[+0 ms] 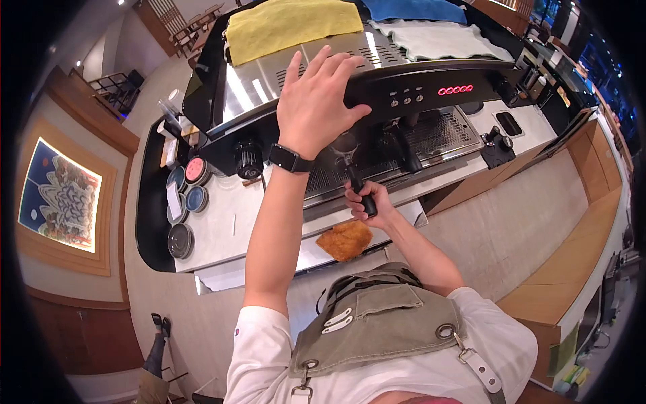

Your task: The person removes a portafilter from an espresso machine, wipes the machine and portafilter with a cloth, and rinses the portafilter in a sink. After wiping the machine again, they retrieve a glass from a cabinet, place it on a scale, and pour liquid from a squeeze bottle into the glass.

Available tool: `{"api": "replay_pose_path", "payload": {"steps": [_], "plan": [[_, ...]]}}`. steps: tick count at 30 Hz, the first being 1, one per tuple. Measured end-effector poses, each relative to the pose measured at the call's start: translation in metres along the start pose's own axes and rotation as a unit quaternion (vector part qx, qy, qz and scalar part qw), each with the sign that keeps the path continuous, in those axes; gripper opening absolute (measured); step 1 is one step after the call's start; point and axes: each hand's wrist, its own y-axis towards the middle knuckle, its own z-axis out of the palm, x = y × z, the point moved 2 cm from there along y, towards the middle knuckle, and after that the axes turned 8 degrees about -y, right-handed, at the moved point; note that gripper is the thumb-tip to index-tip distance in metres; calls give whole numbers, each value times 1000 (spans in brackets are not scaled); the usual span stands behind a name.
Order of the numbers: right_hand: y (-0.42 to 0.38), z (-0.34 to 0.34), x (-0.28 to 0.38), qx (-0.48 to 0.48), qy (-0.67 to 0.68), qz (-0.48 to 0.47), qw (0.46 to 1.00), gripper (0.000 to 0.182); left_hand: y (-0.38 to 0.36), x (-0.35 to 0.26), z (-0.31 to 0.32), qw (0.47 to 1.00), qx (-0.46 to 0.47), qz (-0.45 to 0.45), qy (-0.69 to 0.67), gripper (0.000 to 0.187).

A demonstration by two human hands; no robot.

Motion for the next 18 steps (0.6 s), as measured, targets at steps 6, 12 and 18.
{"api": "replay_pose_path", "payload": {"steps": [6,12,18], "plan": [[3,-7,10,-31,-97,24,995,33,-2,2,4,1000,-18,8,19,70],[-5,23,24,-145,-311,1,939,35,-2,4,7,999,-23,9,23,71],[-17,38,33,-254,-527,-36,810,44,-3,3,2,996,-72,50,2,66]]}}
